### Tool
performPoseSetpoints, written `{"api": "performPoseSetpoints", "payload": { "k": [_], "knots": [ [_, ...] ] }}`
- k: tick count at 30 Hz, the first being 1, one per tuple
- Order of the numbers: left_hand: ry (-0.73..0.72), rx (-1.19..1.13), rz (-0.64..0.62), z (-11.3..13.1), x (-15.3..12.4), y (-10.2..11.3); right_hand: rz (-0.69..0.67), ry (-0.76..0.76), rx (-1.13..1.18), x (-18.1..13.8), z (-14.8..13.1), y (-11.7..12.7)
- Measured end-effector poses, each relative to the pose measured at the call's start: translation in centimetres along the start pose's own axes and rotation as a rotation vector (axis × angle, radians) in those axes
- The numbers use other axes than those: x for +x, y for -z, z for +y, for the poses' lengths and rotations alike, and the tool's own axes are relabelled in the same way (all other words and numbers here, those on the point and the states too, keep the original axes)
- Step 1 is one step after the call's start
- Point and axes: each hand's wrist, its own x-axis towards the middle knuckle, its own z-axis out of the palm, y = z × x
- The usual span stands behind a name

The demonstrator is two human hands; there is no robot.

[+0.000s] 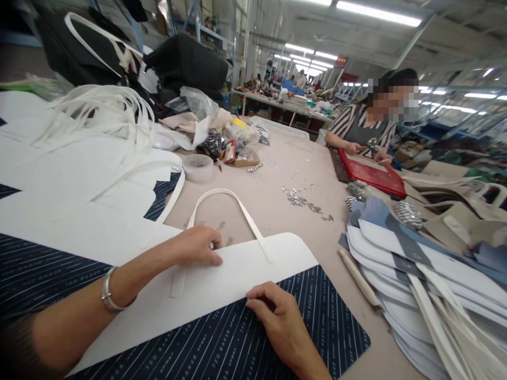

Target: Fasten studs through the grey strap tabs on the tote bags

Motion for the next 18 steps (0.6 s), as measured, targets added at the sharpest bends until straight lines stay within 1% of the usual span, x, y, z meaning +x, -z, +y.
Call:
{"api": "performPoseSetpoints", "payload": {
  "k": [3,5,8,10,12,16,18],
  "knots": [
    [-0.090,-0.055,-0.113,-0.3,0.9,0.8,0.009,0.013,-0.034,-0.2,-0.3,-0.3],
    [-0.147,-0.113,-0.215,-0.8,1.8,1.3,0.001,-0.029,-0.030,-0.3,-0.4,-0.6],
    [-0.197,-0.199,-0.411,-1.4,3.1,1.7,-0.029,-0.112,0.004,-0.4,-0.3,-0.9],
    [-0.197,-0.246,-0.540,-1.5,3.7,1.9,-0.046,-0.120,-0.003,-0.3,-0.2,-1.0],
    [-0.174,-0.281,-0.647,-1.4,4.1,2.0,-0.045,-0.085,-0.045,-0.1,-0.1,-1.1],
    [-0.124,-0.323,-0.803,-1.1,4.2,1.6,-0.005,0.021,-0.143,-0.1,-0.1,-1.3],
    [-0.077,-0.396,-0.893,-1.0,4.0,1.1,0.004,0.052,-0.162,-0.2,-0.1,-1.4]
  ]
}}
